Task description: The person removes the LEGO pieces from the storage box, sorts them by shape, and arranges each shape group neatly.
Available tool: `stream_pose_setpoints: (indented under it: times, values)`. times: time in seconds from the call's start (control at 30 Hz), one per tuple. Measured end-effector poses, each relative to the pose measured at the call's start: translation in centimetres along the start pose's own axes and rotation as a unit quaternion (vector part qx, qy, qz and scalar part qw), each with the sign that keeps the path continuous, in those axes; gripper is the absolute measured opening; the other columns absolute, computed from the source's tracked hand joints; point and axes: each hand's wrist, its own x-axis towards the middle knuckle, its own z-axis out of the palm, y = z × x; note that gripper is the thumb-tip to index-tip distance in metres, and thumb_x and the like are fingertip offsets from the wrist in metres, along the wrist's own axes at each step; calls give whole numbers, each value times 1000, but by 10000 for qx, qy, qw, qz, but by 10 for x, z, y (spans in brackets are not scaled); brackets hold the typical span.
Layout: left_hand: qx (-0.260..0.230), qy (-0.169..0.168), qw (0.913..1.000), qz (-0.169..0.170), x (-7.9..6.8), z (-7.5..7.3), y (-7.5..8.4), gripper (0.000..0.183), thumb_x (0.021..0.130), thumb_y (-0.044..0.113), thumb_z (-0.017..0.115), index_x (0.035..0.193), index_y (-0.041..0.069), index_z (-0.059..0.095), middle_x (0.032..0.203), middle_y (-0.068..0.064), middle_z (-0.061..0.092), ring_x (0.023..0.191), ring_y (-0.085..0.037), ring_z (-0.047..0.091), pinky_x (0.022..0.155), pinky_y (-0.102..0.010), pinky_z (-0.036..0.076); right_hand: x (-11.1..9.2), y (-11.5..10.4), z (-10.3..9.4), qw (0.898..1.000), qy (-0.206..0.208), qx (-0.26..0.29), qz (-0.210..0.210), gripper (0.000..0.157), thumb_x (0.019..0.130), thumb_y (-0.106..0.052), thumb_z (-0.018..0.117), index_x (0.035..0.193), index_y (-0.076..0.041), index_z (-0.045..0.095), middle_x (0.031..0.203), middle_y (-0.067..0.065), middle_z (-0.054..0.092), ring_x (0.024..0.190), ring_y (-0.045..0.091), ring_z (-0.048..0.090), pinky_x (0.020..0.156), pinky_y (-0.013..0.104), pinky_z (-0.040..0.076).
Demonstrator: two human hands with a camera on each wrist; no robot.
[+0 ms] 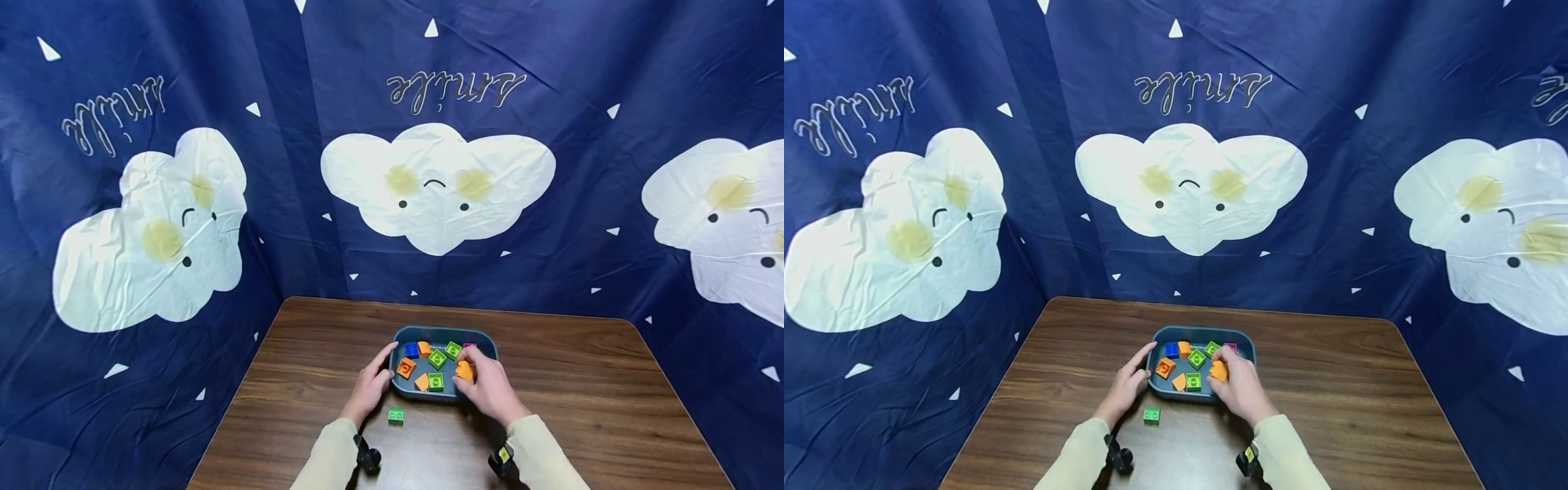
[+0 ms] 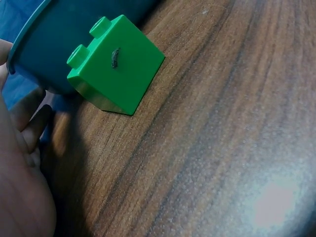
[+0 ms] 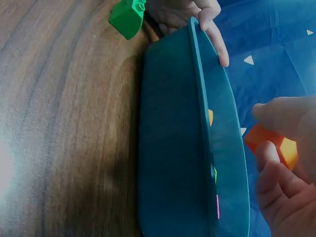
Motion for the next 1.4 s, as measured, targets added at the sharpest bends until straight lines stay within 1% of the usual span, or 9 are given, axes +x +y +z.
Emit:
stream_pose_setpoints:
  times: [0.07, 0.23, 0.57, 0.77, 0.87, 1.0, 1.13, 1.2, 1.4]
  values:
    - [15, 9, 10000, 2, 0, 0, 0, 65, 98, 11, 53, 156, 41, 49, 164, 0, 43, 151, -29, 40, 120, -64, 28, -2, 0, 1, 10000, 30, 35, -80, 36, 82, -8, 89, 108, -20, 67, 103, -1, 70, 84, 13, 59, 74, 27, 53]
    - [-4, -2, 10000, 27, 1, 0, -1, 65, 98, 11, 53, 156, 40, 50, 164, 0, 44, 151, -29, 40, 121, -64, 27, -8, -1, 2, 9999, -65, 110, -72, 33, 85, -13, 88, 111, -25, 73, 112, -3, 69, 94, 14, 60, 83, 28, 55]
    - [-18, -5, 10000, 48, 4, -1, -3, 64, 98, 13, 53, 156, 41, 50, 164, -1, 44, 151, -30, 40, 120, -65, 28, -15, -1, 3, 9986, -330, 298, -298, 28, 94, -10, 77, 116, -26, 70, 114, -8, 66, 95, 9, 61, 87, 29, 56]
    - [-26, -11, 10000, 58, 5, -1, -4, 64, 97, 13, 53, 156, 40, 50, 164, -2, 44, 150, -31, 41, 120, -66, 28, -20, -6, 6, 9964, -452, 685, -214, 32, 96, -5, 72, 119, -26, 67, 116, -4, 64, 87, 5, 67, 81, 26, 58]
    - [-31, -8, 10000, 31, 4, -1, -4, 64, 97, 13, 53, 156, 40, 50, 164, -2, 44, 149, -31, 42, 120, -65, 28, -22, -9, 7, 9968, -360, 656, -263, 33, 96, -7, 73, 124, -23, 66, 115, -2, 63, 85, 4, 65, 78, 25, 57]
    - [-56, -12, 10000, -27, 2, 0, -4, 64, 99, 12, 52, 156, 40, 50, 164, -2, 43, 145, -30, 45, 119, -66, 29, -26, -12, 9, 9985, -134, 406, -339, 37, 94, -12, 78, 129, -17, 70, 119, -3, 66, 92, 7, 60, 79, 28, 56]
    - [-42, -4, 10000, -30, 0, 0, -5, 64, 98, 12, 53, 156, 41, 50, 164, -1, 43, 141, -28, 47, 119, -65, 30, -32, -14, 13, 9983, -45, 524, -246, 34, 90, -11, 82, 123, -17, 75, 118, -8, 68, 96, 7, 62, 79, 27, 57]
    - [-41, 3, 10000, -24, 0, 0, -5, 65, 98, 12, 53, 155, 42, 50, 164, 0, 44, 140, -27, 47, 119, -65, 30, -35, -15, 16, 9977, -40, 643, -223, 34, 88, -8, 83, 120, -18, 76, 117, -11, 67, 96, 6, 63, 78, 24, 56]
    - [-29, 26, 10000, 74, 1, 0, -4, 64, 98, 12, 54, 156, 40, 50, 163, 1, 45, 143, -27, 46, 119, -65, 30, -44, -21, 25, 9947, -102, 822, -614, 35, 86, -9, 85, 119, -15, 77, 115, -10, 68, 101, 8, 66, 81, 26, 59]
